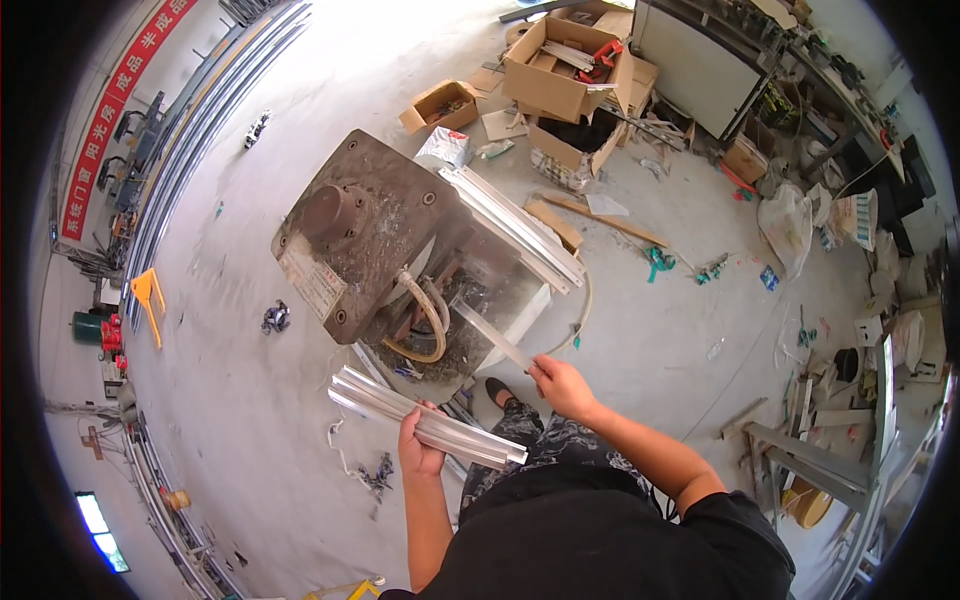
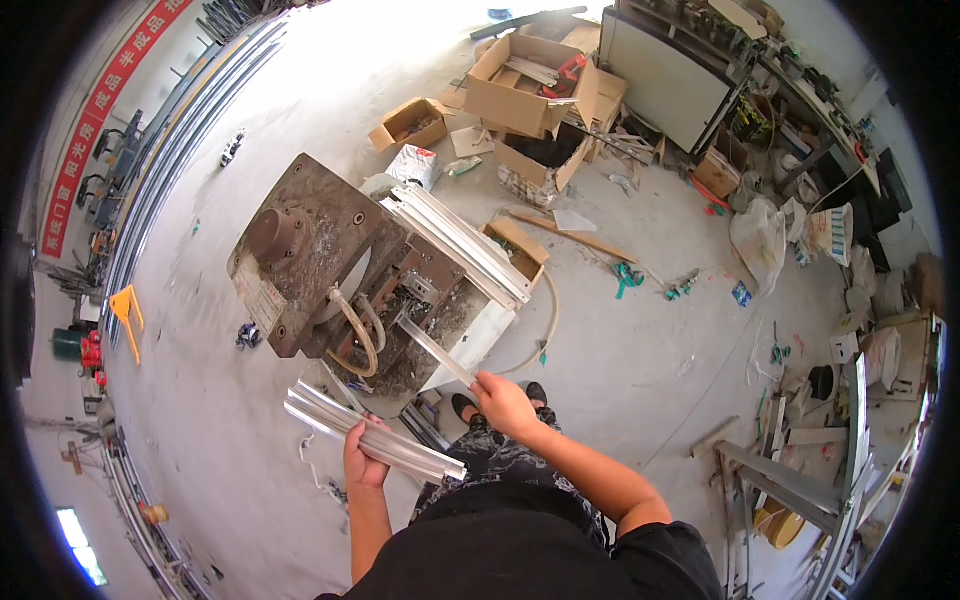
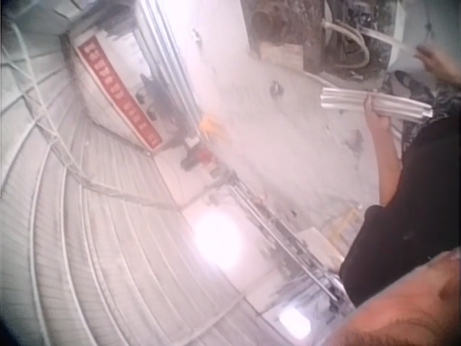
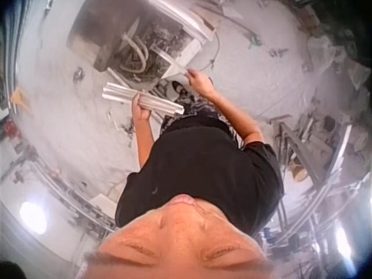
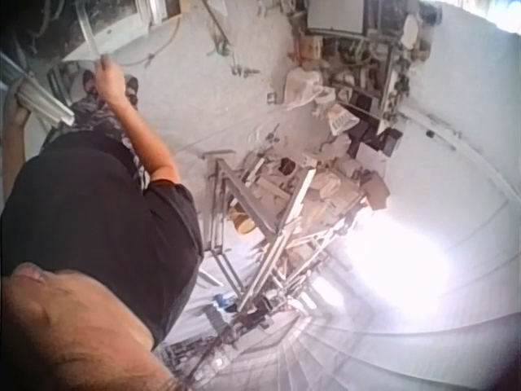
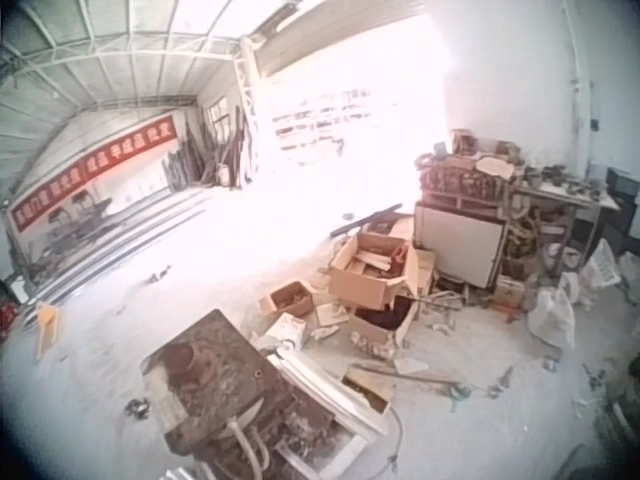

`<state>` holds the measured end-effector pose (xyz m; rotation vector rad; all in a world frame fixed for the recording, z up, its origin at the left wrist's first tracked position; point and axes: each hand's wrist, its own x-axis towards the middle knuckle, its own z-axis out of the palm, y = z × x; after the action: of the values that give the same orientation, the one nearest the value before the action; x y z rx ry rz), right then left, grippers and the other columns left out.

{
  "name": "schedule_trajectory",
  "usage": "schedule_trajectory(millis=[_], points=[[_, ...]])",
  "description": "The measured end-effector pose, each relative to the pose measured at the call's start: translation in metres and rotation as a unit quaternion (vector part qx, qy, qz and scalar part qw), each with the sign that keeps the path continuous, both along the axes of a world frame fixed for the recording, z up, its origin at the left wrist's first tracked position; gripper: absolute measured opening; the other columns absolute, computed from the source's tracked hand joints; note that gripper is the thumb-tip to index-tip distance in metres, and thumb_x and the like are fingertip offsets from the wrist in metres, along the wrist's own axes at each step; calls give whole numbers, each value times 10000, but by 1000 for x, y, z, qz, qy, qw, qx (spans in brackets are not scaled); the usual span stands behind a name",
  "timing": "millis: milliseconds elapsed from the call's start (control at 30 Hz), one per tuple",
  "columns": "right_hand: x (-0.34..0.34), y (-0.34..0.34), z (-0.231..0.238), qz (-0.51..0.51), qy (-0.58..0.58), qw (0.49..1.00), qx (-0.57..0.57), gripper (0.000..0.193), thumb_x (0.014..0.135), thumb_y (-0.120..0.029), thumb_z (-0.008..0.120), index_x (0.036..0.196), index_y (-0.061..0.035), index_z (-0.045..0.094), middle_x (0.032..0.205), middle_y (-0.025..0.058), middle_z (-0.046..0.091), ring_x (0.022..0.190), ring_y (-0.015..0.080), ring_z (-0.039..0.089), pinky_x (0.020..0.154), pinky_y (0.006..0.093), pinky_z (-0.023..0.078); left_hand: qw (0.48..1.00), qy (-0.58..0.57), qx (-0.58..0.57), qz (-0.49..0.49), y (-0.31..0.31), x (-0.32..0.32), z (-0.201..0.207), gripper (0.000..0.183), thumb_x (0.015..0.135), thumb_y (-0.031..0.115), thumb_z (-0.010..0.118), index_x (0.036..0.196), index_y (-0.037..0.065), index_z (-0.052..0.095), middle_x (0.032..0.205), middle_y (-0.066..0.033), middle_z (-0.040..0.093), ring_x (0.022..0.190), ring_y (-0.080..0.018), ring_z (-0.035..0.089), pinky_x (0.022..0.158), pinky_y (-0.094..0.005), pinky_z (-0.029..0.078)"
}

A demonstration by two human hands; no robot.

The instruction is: The person picks up several aluminum strips from a pile and places them into the slot of a machine one by one.

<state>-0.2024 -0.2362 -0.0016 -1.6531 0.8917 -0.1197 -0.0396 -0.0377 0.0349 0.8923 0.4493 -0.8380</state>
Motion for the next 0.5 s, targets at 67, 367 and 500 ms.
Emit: schedule_trajectory(millis=[67,367,500], points=[[-19,1,6,14,34,997,-74,207,879,-236,500,864,-32,529,686,158,570,671,313,556,603,402,417,1000,4,-3,-6,3,6,2,190,791,80,572,954,0,515,882,-97,553,841,-223,532,804,-345,454],[-47,-85,52,-123,50,916,-377,97,812,-146,556,821,-50,570,815,148,556,828,340,542,694,423,440,999,3,34,5,27,22,-3,202,802,114,587,972,20,529,892,-76,575,862,-211,556,813,-351,457],[43,-140,22,-94,59,920,-376,132,807,-163,535,771,-42,574,820,158,553,859,335,539,730,426,439,998,2,70,9,23,15,-1,212,804,136,614,968,20,544,910,-69,587,871,-209,566,815,-357,460]])
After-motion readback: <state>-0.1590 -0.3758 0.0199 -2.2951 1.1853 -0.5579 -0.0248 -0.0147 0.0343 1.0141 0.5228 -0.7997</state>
